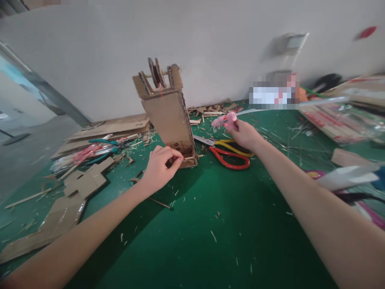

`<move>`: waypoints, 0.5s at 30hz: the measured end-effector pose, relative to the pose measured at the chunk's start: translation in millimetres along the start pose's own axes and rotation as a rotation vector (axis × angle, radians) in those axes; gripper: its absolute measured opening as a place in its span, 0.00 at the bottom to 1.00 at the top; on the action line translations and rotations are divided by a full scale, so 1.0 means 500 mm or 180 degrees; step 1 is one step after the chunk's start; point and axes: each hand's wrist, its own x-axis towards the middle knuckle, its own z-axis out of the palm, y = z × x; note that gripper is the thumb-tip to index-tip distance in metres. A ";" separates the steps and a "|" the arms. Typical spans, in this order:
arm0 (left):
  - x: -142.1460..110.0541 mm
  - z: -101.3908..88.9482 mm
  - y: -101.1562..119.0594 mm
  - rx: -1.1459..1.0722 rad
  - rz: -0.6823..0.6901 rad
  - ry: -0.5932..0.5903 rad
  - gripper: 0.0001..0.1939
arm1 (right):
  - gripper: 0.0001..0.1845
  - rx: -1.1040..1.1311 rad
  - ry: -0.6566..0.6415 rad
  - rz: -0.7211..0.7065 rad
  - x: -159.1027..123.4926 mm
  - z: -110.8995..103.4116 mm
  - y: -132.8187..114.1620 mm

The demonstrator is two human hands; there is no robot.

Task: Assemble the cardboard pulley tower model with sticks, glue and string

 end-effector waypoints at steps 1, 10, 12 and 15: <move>0.000 0.000 0.000 -0.0009 -0.0003 0.0001 0.06 | 0.19 0.0035 -0.0030 -0.0050 -0.001 0.000 -0.001; -0.002 0.003 0.001 0.0019 0.0020 0.0055 0.06 | 0.20 0.0479 -0.0411 -0.0456 0.018 0.007 -0.034; -0.002 0.004 0.001 0.0020 0.0037 0.0063 0.06 | 0.18 0.0546 -0.0523 -0.0588 0.027 0.016 -0.050; -0.002 0.004 0.002 0.0019 0.0025 0.0047 0.06 | 0.17 0.0429 -0.0517 -0.0603 0.036 0.030 -0.067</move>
